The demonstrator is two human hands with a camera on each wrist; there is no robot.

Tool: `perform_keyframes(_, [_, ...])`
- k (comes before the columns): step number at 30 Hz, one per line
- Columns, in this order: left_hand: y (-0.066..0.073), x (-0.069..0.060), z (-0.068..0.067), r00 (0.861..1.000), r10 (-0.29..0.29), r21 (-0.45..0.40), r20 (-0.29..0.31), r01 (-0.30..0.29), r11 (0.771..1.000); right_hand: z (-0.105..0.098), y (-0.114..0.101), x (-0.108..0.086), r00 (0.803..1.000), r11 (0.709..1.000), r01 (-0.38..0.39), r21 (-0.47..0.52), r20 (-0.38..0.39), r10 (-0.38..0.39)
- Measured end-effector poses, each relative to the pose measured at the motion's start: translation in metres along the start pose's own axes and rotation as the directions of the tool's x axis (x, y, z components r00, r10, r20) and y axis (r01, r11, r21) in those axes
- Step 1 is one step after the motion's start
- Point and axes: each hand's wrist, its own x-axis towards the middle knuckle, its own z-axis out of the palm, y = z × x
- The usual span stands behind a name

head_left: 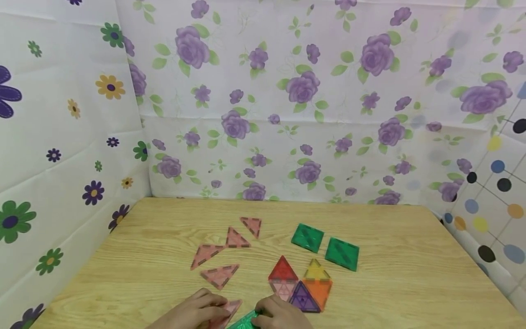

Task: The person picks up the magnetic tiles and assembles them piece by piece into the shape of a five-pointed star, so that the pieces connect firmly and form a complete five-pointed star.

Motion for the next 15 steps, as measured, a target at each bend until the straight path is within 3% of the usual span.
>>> perform_keyframes(7, [0.003, 0.001, 0.001, 0.998, -0.054, -0.074, 0.013, 0.055, 0.996, 0.001, 0.003, 0.002, 1.0, 1.0, 0.023, -0.003, 0.01, -0.023])
perform_keyframes(15, [0.005, 0.006, 0.009, 0.998, -0.063, 0.004, -0.023, 0.063, 0.998, -0.001, 0.014, 0.003, 0.991, 0.99, 0.132, 0.04, 0.019, -0.133])
